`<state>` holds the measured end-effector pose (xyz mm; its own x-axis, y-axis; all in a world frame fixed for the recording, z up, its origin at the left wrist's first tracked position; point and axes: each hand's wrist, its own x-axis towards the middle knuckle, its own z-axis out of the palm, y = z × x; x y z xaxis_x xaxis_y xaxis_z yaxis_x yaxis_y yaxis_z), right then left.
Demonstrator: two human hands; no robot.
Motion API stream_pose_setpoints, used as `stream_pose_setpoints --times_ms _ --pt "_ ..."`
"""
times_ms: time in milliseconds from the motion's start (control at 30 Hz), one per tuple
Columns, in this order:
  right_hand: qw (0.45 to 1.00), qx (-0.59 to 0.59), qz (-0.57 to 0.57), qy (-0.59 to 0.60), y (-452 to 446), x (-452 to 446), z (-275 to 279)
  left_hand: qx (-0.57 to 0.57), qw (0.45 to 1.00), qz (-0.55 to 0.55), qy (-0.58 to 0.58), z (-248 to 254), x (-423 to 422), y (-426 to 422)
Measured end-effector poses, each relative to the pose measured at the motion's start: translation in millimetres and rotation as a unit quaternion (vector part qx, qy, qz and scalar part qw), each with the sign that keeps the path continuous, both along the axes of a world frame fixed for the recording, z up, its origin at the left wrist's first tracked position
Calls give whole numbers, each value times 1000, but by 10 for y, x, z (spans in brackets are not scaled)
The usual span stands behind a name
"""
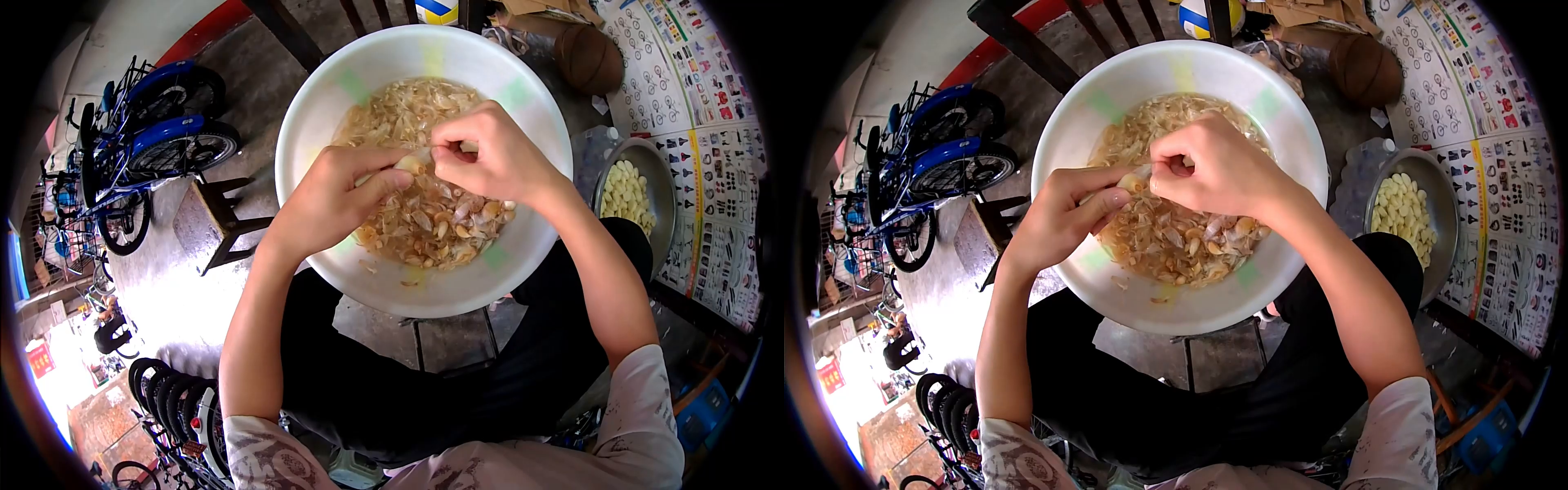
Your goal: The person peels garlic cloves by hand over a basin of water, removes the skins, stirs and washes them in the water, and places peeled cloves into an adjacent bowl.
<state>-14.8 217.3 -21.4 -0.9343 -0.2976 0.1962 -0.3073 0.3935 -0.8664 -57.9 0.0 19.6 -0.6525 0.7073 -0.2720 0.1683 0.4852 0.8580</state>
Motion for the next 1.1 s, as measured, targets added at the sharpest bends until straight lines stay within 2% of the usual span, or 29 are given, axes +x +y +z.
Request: stream_pose_setpoints --times_ms 100,167,267,400,467,500,567,667,767,900,1100 --pt "997 41 -46 -46 2 -2 -36 -23 997 22 -65 14 0 -5" --pt "975 206 -78 -36 46 5 -125 -12 996 42 -84 -28 0 -13" --pt "964 239 -63 -94 80 15 -107 6 994 47 -96 -103 1 -21" --pt "979 169 -95 -61 -19 36 41 68 982 84 -157 -87 4 25" --pt "993 17 -113 13 -42 30 59 78 978 89 -170 -47 10 45" --pt "993 17 -113 14 -57 29 65 77 978 89 -170 -39 12 49" --pt "991 -44 -85 96 -70 37 66 86 978 85 -171 -33 20 54" --pt "986 2 -77 150 -2 36 48 92 977 70 -178 9 25 77" --pt "986 -14 -59 155 5 52 117 116 972 73 -191 -42 25 82" --pt "981 1 -61 182 -21 76 74 92 979 70 -165 -73 32 98" --pt "967 40 -103 230 -44 126 54 97 978 99 -158 -94 64 132"
